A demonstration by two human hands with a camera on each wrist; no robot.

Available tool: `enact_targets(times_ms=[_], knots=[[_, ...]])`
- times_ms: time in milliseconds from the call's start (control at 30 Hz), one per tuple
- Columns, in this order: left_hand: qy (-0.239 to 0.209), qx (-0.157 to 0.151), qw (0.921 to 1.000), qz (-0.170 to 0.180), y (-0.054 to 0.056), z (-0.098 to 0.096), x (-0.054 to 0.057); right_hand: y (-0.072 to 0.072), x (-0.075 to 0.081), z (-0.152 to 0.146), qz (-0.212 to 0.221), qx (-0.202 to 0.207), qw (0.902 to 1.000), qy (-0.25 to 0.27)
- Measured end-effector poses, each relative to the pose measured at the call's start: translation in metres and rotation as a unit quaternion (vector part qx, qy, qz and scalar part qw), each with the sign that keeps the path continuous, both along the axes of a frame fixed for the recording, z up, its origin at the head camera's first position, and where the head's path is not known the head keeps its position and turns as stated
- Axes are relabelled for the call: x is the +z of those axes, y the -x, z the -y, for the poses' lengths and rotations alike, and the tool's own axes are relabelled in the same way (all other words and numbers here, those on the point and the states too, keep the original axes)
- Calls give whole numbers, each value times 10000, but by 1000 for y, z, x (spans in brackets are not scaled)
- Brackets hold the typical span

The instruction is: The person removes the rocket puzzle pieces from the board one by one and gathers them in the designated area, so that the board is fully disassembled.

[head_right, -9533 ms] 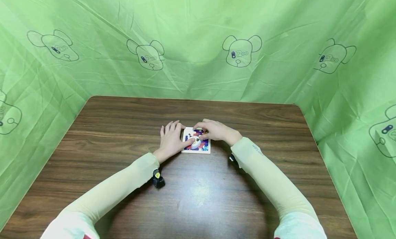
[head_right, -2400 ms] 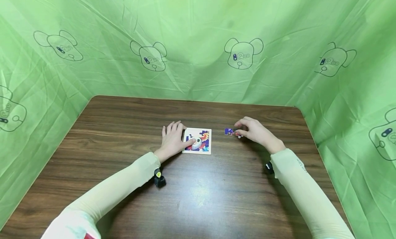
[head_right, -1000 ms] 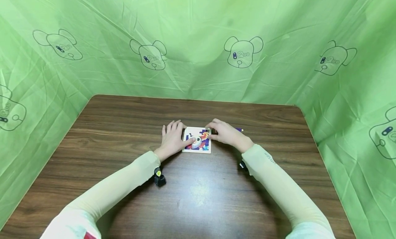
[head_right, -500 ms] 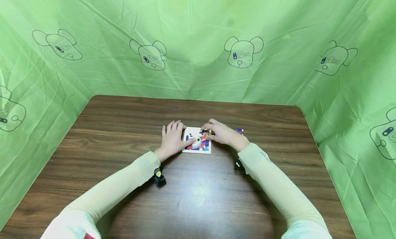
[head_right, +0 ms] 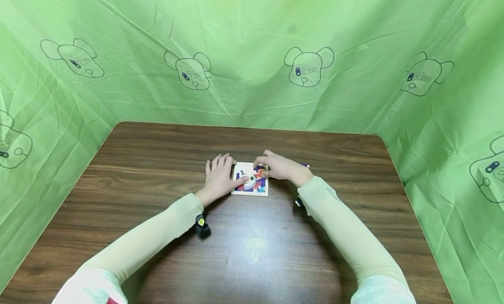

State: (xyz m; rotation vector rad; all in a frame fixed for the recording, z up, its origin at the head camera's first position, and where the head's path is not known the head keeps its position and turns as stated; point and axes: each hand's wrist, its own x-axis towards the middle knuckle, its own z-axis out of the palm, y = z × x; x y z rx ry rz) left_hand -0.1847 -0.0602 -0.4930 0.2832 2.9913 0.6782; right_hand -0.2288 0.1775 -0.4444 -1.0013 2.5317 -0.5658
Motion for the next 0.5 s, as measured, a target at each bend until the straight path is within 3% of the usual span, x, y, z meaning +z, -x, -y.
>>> enact_targets(times_ms=[200, 500], knots=[[8, 8, 10000, 51, 1, -1, -1, 3, 3, 3, 256, -135, 9993, -241], [37, -1, 10000, -76, -2, 0, 1, 1, 2, 4, 304, -167, 9993, -116]])
